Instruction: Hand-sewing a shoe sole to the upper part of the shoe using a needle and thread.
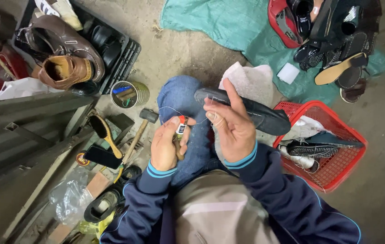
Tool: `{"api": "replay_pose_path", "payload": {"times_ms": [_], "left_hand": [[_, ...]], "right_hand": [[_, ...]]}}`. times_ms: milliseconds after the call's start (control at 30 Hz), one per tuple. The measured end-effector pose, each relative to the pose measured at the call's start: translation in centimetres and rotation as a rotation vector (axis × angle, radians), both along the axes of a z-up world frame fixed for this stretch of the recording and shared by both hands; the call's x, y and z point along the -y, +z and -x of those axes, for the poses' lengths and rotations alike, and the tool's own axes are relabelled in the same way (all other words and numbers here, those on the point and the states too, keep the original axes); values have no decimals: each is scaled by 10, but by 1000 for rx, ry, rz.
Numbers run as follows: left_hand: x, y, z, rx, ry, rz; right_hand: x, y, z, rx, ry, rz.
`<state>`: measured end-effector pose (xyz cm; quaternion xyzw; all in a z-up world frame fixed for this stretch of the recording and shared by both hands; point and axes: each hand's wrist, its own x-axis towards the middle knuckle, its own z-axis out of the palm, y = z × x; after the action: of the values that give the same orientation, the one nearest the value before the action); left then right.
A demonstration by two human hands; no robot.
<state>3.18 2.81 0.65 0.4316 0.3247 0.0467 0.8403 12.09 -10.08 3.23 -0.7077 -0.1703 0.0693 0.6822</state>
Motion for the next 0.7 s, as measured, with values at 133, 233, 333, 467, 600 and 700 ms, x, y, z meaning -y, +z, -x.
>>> {"api": "replay_pose_path", "payload": {"times_ms": [133,233,333,467,600,700], "left_hand": [[6,6,-8,-141,-31,-10],[13,5,-11,-185,-76,-51],[15,1,-16,-200,-95,-63],[19,7,-16,-188,-112,-63],[19,8,-17,-180,-21,-71],[11,-5,-17,-198,70,-77]], "right_hand": [[4,-12,18,-76,-6,-30],[14,-26,29,-119,-6,-27],[22,-25,28,-131,10,19],[13,-7,9,-136,-3,-19],[-3,11,0,-64,33,-107],[-9,5,12,-8,96,-82]]}}
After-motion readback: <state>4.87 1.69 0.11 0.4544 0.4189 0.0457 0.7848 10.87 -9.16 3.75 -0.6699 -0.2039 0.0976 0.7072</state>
